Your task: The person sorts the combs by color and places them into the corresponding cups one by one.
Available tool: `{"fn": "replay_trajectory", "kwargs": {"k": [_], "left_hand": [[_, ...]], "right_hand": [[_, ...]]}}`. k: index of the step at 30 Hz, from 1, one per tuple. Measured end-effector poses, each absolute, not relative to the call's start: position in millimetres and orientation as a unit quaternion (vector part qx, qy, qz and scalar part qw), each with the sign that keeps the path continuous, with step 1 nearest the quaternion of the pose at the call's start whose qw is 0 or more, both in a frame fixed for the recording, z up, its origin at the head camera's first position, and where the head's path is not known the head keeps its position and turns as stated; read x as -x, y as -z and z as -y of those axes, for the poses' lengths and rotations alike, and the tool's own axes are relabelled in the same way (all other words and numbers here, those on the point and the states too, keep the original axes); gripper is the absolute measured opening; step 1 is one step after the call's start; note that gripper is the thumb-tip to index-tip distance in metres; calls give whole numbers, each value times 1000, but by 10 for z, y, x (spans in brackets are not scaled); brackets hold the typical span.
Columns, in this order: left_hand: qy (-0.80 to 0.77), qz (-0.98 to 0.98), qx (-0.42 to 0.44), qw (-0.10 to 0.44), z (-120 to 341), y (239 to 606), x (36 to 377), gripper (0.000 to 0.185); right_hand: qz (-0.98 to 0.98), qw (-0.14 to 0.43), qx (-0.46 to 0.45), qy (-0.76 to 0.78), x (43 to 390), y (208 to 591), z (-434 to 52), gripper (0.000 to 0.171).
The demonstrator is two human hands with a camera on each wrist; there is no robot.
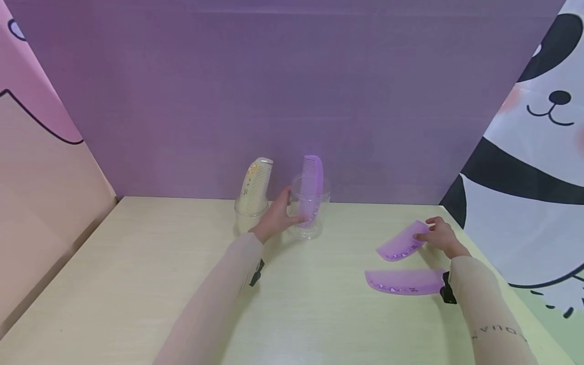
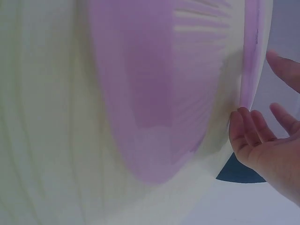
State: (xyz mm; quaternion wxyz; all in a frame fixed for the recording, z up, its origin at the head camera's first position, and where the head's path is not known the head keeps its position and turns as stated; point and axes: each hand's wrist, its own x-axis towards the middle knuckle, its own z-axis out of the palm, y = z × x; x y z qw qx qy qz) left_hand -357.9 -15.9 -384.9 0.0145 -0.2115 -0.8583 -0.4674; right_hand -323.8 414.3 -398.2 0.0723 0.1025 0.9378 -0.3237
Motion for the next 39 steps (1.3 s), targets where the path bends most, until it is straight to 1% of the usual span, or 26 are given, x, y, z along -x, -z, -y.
{"fn": "replay_trajectory", "kwargs": {"k": [5,14,24,30,39], "left_hand": [[470,857,212,16,158,3853,3584,93],[469,857,214,14,154,3850,3588,94],[467,858,211,15,151,3856,3593,92],[465,859,213,16,153,3860,3596,92],[463,860,214,19,155,3864,3598,94]], "right_hand": [[-940,68,-103,319,3228,3975,-4107,79],[-944,62,-95,308,3251,3992,-4064,85],[-957,64,-126,255,3297,4042,-4005,94],[-957,55,-139,248,3309,4071,-3965,93],[-946,51,-155,280,3319,4077,-3930,92]]}}
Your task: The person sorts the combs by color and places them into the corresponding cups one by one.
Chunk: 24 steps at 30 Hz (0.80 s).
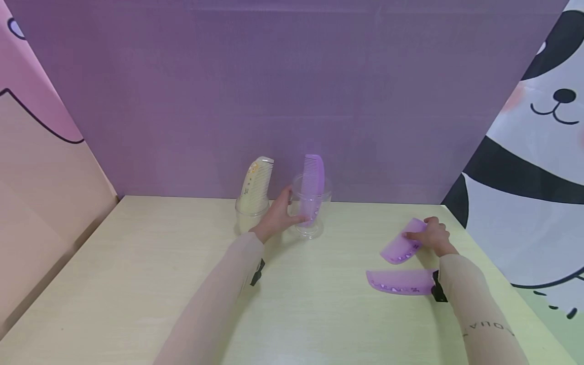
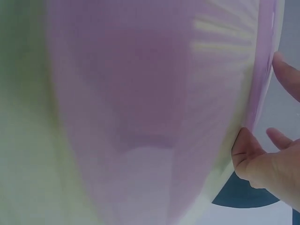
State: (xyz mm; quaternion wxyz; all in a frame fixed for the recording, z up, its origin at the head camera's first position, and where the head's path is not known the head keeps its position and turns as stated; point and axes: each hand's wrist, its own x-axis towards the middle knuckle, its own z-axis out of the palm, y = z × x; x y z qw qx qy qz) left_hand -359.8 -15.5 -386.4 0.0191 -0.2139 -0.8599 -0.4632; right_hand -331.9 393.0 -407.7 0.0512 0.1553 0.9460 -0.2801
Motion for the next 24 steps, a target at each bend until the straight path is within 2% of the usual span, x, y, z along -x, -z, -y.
{"fn": "replay_trajectory", "kwargs": {"k": [10,24], "left_hand": [[465,860,209,14,169,3828,3563,95],[466,860,206,8,163,3831,3563,94]], "right_hand": [[-936,41,-140,321,3327,4037,-3851,85],[-924,59,-148,349,3327,4048,-3869,86]]}}
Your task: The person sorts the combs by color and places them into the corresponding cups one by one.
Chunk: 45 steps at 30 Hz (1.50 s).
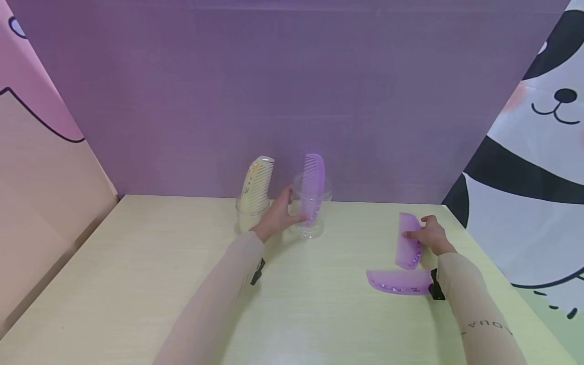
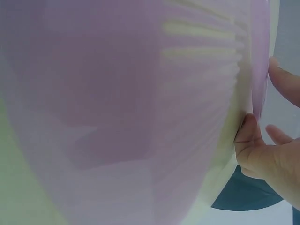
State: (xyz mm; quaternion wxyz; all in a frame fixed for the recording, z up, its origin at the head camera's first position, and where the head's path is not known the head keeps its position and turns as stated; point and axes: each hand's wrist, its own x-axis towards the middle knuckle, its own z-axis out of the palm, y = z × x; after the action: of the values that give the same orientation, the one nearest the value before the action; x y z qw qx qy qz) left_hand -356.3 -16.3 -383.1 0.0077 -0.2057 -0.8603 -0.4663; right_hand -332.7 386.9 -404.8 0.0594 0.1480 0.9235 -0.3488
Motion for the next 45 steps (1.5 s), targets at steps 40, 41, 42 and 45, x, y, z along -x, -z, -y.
{"fn": "replay_trajectory", "kwargs": {"k": [40,41,42,45], "left_hand": [[469,859,207,6,157,3823,3557,93],[468,859,207,6,157,3824,3557,94],[469,859,207,6,157,3825,3558,94],[471,857,208,6,158,3828,3562,94]], "right_hand": [[-890,0,-94,446,3289,3867,-3902,62],[-889,-5,-94,448,3293,3852,-3890,61],[-888,-10,-95,449,3299,3835,-3878,60],[-880,-30,-109,461,3321,3774,-3832,57]]}}
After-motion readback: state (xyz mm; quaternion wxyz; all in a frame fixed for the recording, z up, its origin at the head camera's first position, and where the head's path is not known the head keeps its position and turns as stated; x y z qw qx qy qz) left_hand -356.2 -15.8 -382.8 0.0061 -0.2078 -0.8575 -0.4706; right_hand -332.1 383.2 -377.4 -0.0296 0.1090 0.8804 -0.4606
